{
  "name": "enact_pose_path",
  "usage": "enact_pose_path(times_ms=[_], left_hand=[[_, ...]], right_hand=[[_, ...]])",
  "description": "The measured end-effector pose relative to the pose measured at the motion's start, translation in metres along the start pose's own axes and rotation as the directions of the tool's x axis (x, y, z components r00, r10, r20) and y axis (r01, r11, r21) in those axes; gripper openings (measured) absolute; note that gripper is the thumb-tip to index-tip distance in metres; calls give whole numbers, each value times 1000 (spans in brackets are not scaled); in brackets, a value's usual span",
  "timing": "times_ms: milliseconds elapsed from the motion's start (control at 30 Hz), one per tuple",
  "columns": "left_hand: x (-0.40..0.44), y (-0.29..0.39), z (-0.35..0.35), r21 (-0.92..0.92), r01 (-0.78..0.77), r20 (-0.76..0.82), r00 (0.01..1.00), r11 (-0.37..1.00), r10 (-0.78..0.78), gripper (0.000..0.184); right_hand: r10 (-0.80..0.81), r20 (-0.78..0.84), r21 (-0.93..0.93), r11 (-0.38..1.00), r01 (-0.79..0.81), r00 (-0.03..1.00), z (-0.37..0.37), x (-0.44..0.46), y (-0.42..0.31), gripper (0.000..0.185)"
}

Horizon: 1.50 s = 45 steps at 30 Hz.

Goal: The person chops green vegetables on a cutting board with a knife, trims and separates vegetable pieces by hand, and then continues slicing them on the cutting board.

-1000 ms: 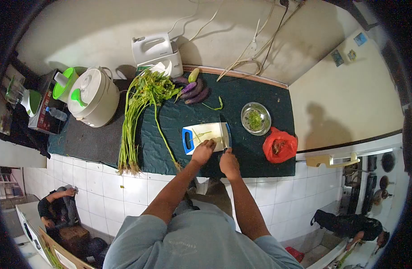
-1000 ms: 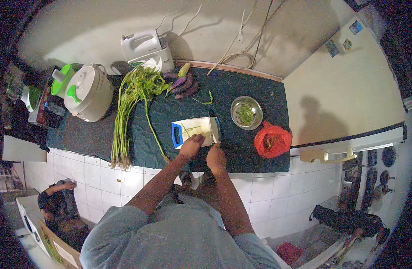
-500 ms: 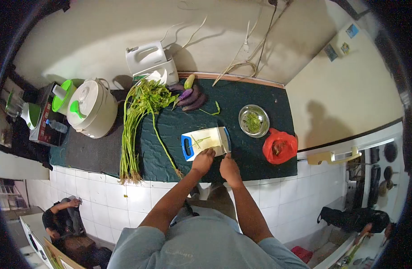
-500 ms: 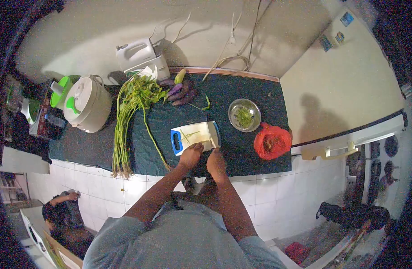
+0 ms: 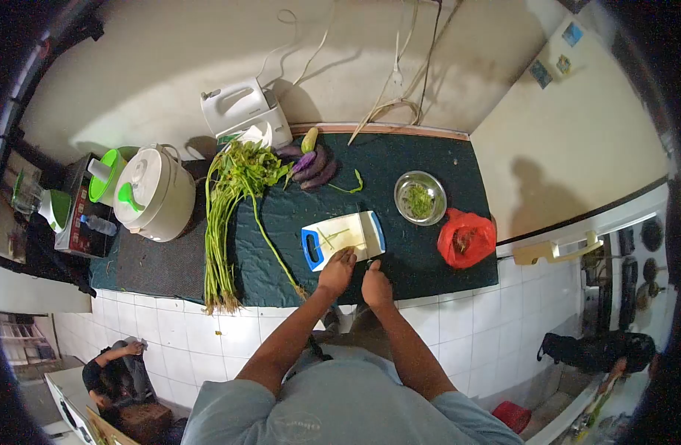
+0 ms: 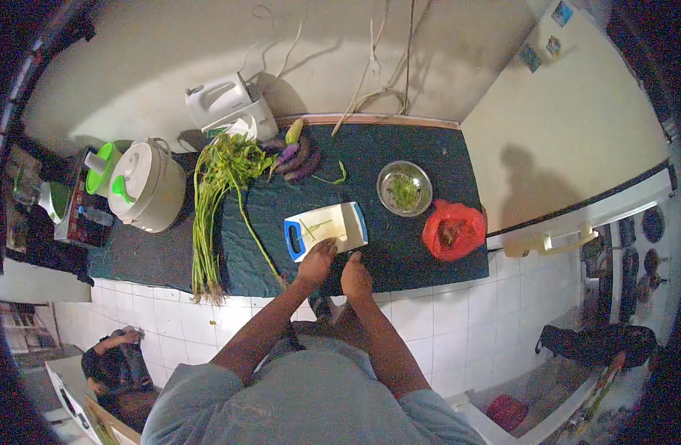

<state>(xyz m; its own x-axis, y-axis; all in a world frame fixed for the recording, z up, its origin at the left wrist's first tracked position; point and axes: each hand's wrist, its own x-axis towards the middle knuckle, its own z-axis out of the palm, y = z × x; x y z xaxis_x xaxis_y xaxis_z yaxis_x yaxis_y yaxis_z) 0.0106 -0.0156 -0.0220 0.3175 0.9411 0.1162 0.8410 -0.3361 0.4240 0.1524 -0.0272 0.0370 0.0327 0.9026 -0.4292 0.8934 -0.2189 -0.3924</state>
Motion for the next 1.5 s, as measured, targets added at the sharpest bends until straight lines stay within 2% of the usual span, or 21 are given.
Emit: enact_pose_path(times_ms=[100,167,333,400,500,733,800,900,967,1067,1133,1200,1300,1367,1500], left_hand=[[-1,2,-2,-14,0,-40,999,1000,-1,28],[1,1,-5,32,-3,11,1000,999,2,30],[4,5,-14,-8,26,78,997,1000,-25,31],[5,4,-16,-21,35,89,996,999,-33,31],[4,3,-18,-17,8,61,998,1000,-7,31],[3,-1,-6,-46,29,72,997,999,-26,31],[5,-3,-8,-46,23,67,998,999,-20,31],[4,5,-17,-72,62,87,995,995,-55,32],[3,5,-19,34,13,92,996,999,-16,32],[5,1,-19,22,-2,138,990,1000,-1,33],[5,1,-17,-1,18,123,992,1000,-18,33],[5,-1,-18,-20,41,107,994,999,-39,33],[6,2,-31,-20,20,82,996,1000,-18,33],[16,12,-64,51,26,238,971,998,-37,31],[15,-1,-47,46,5,214,977,999,-14,28]], right_hand=[[-41,-50,79,996,45,998,5,17,3,37],[-60,-52,49,997,63,997,-10,27,-2,37],[-72,-13,42,996,73,997,-15,17,-3,36],[25,27,78,997,-27,999,-8,6,-6,34],[34,-5,78,996,-33,999,-7,7,-10,32],[-72,-37,-4,997,72,997,-12,8,-8,34],[-4,-13,58,998,5,1000,-1,-1,-7,33],[-19,-56,114,993,26,998,0,8,-9,32],[-30,-52,68,997,34,998,-12,19,-17,31],[-64,-65,27,997,66,996,-18,12,-19,30],[-86,-79,28,996,88,993,-8,6,-11,29],[-19,-48,87,996,23,999,4,4,-8,29],[-51,-56,41,998,53,997,-3,18,-13,29],[-67,-76,16,998,69,995,-6,24,-14,30],[-129,-131,25,991,134,983,0,10,-9,30]])
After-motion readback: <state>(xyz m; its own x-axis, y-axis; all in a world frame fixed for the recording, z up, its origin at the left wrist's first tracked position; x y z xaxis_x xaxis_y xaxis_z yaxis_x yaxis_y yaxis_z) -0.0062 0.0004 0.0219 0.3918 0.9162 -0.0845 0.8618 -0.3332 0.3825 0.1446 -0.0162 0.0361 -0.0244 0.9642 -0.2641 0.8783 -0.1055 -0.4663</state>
